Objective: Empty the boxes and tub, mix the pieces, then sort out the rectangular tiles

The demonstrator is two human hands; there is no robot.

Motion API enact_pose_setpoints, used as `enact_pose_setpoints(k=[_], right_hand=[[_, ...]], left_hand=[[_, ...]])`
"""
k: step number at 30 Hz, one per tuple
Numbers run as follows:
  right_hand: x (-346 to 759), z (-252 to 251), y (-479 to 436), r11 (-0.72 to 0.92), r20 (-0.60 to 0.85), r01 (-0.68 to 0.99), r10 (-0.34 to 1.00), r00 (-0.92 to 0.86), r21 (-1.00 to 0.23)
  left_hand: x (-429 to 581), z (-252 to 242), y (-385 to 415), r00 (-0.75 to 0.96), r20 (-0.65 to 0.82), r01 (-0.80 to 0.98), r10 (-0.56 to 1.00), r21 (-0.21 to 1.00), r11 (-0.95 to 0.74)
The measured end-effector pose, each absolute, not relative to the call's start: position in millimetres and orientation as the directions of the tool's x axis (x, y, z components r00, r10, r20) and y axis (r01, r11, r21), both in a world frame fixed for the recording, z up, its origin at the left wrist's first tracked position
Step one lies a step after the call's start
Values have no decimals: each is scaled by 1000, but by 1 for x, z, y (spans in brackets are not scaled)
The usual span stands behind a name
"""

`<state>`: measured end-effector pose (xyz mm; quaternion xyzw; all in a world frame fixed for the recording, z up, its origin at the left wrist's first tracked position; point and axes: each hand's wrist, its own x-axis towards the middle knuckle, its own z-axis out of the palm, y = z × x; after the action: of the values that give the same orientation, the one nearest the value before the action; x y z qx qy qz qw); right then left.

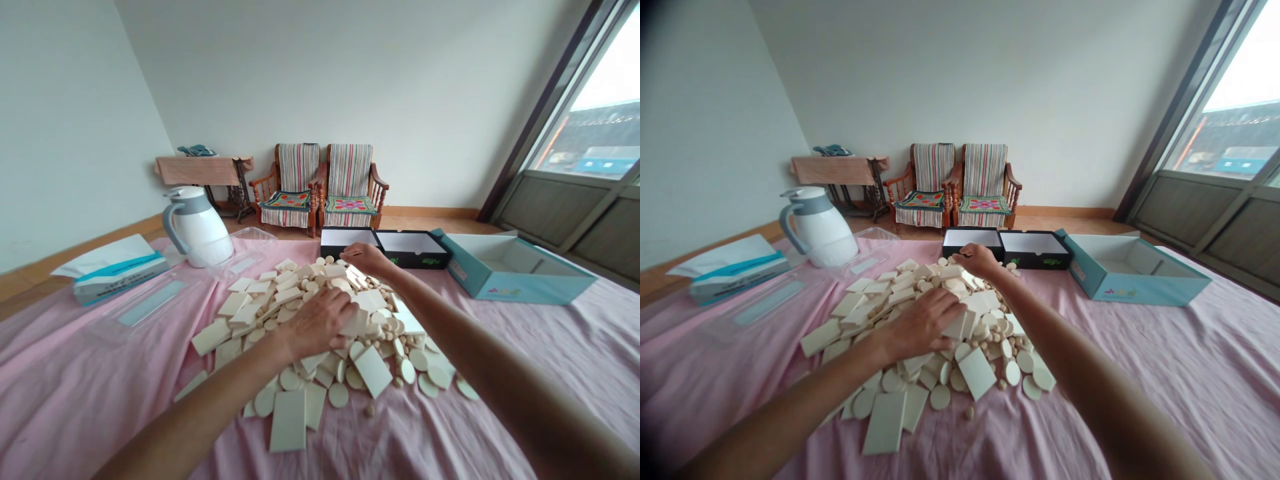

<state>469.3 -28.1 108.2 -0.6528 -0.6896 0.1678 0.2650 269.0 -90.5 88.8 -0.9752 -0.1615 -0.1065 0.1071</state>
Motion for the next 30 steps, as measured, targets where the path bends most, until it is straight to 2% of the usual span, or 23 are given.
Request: enact_pose_setpoints(k=[4, 6, 8, 10, 13, 15, 17, 23, 27, 30], right_hand=[[504, 107, -50, 39, 114, 849, 993, 25, -527], [527, 100, -66, 11, 81, 858, 996, 36, -513], [551, 88, -85, 18, 42, 869, 999, 3, -495], [571, 72, -106, 65, 3, 886, 997, -72, -459], [588, 46, -133, 154, -53, 907, 981, -189, -392], [589, 30, -144, 164, -64, 915, 978, -201, -370], [585, 18, -147, 152, -35, 918, 984, -177, -368], [573, 14, -136, 118, 23, 934, 993, -117, -336], [568, 19, -132, 117, 116, 945, 990, -85, -306], [560, 23, -129, 28, 141, 963, 990, 11, -269]], left_hand=[[243, 88, -58, 795, 372, 546, 478, -98, -832], [234, 90, -56, 724, 463, 603, 511, -65, -795], [229, 94, -66, 708, 512, 580, 485, -31, -814], [230, 97, -86, 778, 480, 470, 406, -14, -883], [241, 94, -120, 939, 295, 199, 179, -41, -979], [252, 86, -137, 980, 196, 49, 34, -74, -996], [265, 76, -145, 987, 155, -18, -35, -112, -994], [296, 54, -141, 975, 201, -53, -93, -197, -979], [309, 48, -142, 973, 228, 13, -43, -238, -971], [318, 47, -141, 974, 225, 54, -5, -258, -965]])
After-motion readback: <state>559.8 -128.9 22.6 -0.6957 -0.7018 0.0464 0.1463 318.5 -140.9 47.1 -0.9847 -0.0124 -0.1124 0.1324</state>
